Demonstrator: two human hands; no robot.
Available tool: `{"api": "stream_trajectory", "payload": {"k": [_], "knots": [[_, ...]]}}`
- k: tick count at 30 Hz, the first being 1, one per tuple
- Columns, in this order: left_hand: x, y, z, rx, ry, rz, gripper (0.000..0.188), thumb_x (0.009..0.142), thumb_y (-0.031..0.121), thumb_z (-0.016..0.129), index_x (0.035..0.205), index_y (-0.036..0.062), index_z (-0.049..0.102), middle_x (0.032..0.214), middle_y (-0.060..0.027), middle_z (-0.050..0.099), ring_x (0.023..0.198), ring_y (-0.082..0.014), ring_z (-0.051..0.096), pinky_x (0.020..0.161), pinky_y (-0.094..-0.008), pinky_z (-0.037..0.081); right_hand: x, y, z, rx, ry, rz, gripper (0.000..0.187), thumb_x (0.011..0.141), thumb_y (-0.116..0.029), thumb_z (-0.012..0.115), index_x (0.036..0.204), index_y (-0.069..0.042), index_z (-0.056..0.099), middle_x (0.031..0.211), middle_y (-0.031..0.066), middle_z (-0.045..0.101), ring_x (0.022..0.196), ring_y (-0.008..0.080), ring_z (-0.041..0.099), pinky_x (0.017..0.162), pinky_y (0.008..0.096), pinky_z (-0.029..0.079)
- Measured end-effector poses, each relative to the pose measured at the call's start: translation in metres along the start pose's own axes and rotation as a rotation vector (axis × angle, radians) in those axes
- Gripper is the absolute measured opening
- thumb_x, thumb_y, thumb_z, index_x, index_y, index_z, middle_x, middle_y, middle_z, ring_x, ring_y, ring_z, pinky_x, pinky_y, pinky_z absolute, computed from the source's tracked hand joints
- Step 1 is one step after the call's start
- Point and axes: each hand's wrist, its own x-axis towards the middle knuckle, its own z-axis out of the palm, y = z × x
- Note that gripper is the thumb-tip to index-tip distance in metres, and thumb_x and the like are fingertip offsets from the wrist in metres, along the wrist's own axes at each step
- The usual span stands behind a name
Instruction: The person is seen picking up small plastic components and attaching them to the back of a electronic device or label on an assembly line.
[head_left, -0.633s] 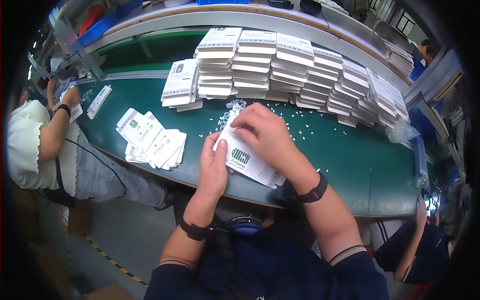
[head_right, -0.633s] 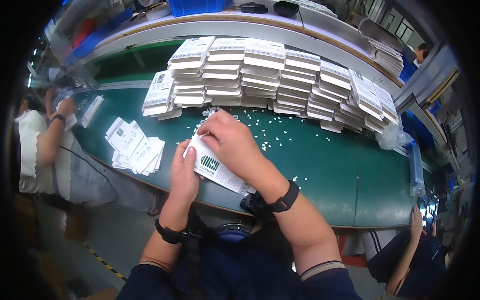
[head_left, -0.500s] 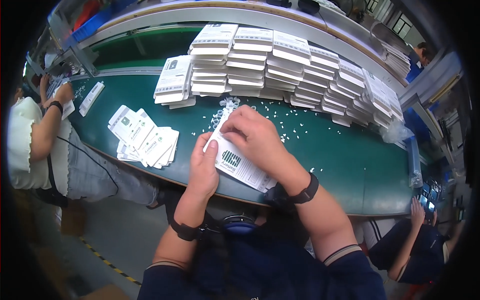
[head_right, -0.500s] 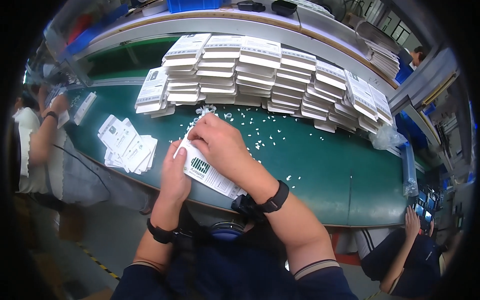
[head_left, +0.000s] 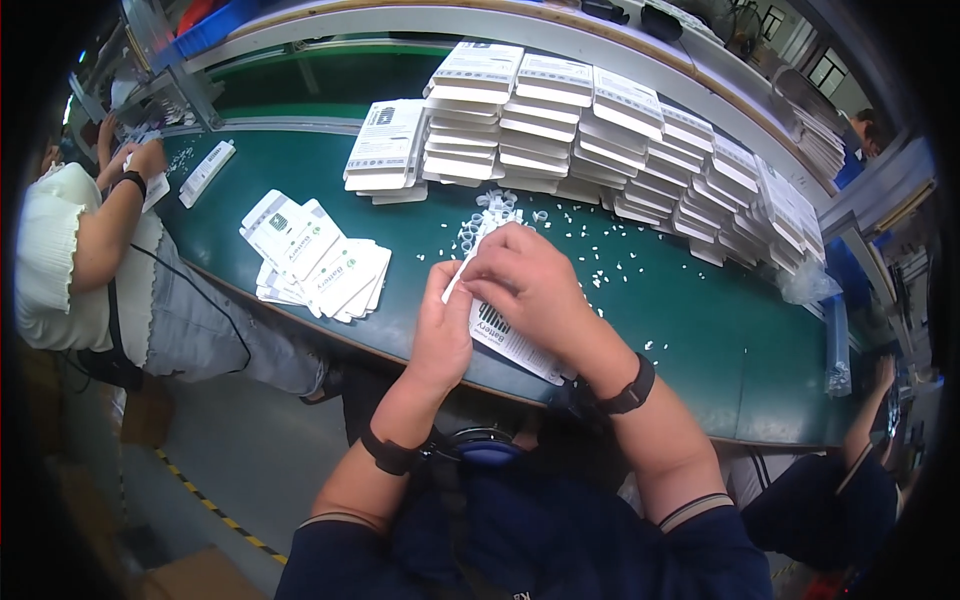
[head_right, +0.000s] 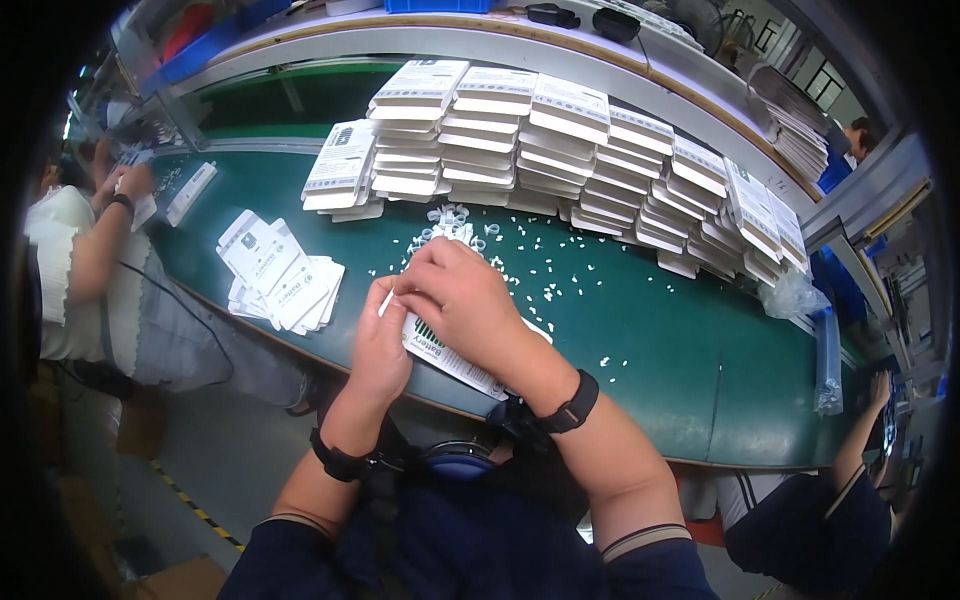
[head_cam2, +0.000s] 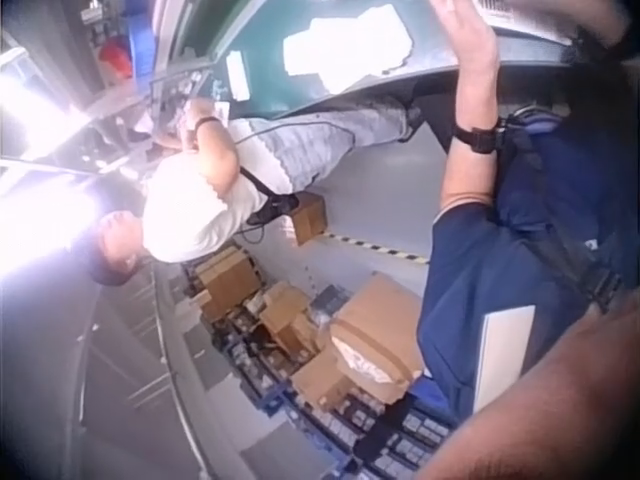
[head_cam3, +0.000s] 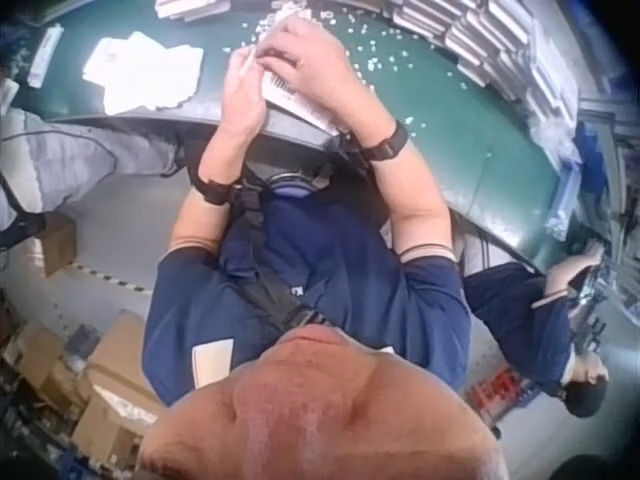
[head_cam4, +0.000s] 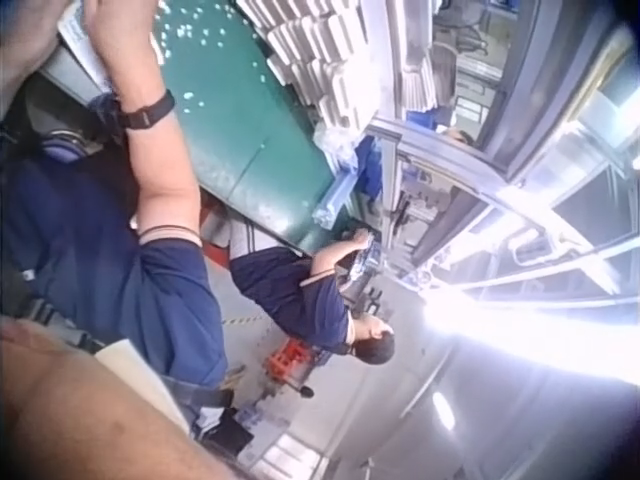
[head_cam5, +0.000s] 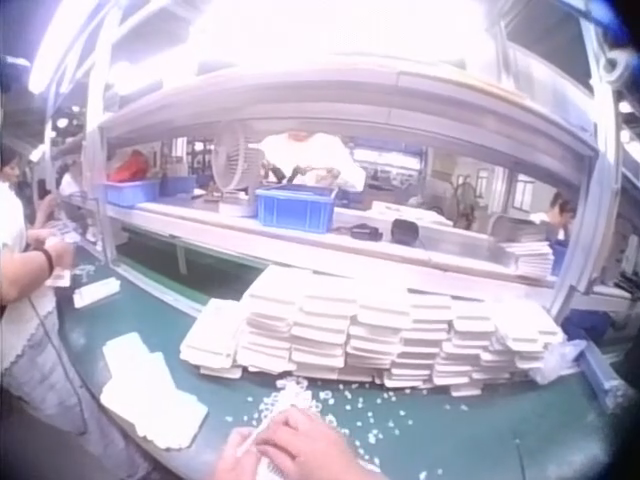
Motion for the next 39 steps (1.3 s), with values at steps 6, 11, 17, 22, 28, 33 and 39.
{"api": "stream_trajectory", "payload": {"k": [6,11,17,22,28,33,39], "knots": [[0.001,-0.003,0.005,-0.097,0.107,0.003,0.021,0.104,0.018,0.038,0.119,0.0039,0.043,0.099,-0.0038,0.056,0.083,-0.0045,0.051,0.071,-0.0204,0.044,0.002,0.006,-0.005,-0.112,0.105,0.117,0.011,0.074,-0.008,0.072,0.084,-0.01,0.068,0.087,0.0053,0.06,0.081,0.0263,0.059,0.075,0.037,0.046],[0.0,-0.002,0.003,0.049,0.102,0.011,0.023,0.104,0.019,0.038,0.12,0.0029,0.042,0.096,-0.0034,0.054,0.08,-0.0041,0.05,0.066,-0.0197,0.044,-0.001,-0.001,0.001,-0.034,0.054,0.013,0.012,0.076,-0.008,0.072,0.087,-0.01,0.069,0.087,0.0054,0.061,0.083,0.0251,0.06,0.074,0.0363,0.046],[0.001,-0.005,0.007,0.163,0.095,0.171,0.024,0.105,0.022,0.039,0.121,0.0037,0.041,0.099,-0.0023,0.054,0.076,-0.0025,0.05,0.061,-0.0178,0.042,0.0,0.001,0.003,0.029,0.112,0.178,0.015,0.076,-0.007,0.072,0.09,-0.005,0.068,0.09,0.009,0.062,0.082,0.0266,0.062,0.074,0.0367,0.049],[-0.002,-0.003,0.006,0.028,0.052,0.156,0.029,0.102,0.019,0.046,0.122,0.0002,0.039,0.102,-0.007,0.055,0.079,-0.0043,0.052,0.061,-0.0186,0.044,-0.001,0.0,0.001,0.061,0.112,0.217,0.016,0.078,-0.006,0.072,0.092,-0.002,0.067,0.09,0.0108,0.062,0.079,0.0265,0.064,0.069,0.0352,0.051],[-0.002,-0.002,0.003,-0.028,0.01,0.087,0.035,0.1,0.021,0.052,0.125,0.0004,0.038,0.103,-0.0078,0.056,0.077,-0.006,0.055,0.057,-0.0195,0.046,-0.001,0.003,0.0,0.184,0.057,0.266,0.017,0.078,-0.002,0.071,0.095,-0.003,0.07,0.092,0.0092,0.062,0.084,0.0212,0.064,0.074,0.0297,0.051],[-0.003,-0.003,0.005,-0.01,0.011,0.108,0.033,0.1,0.018,0.051,0.125,0.0001,0.038,0.103,-0.0074,0.056,0.077,-0.0059,0.055,0.059,-0.0196,0.046,-0.001,0.004,-0.001,0.14,0.032,0.289,0.016,0.079,-0.002,0.071,0.094,-0.004,0.07,0.092,0.0094,0.062,0.084,0.0211,0.063,0.074,0.0299,0.051],[-0.003,-0.002,0.008,0.03,0.022,0.115,0.032,0.1,0.016,0.051,0.125,-0.0001,0.039,0.101,-0.0067,0.056,0.076,-0.0058,0.055,0.06,-0.0199,0.046,0.0,0.005,-0.005,0.121,0.009,0.296,0.013,0.078,-0.006,0.071,0.09,-0.003,0.068,0.091,0.0095,0.062,0.084,0.0237,0.063,0.075,0.0323,0.05]]}}
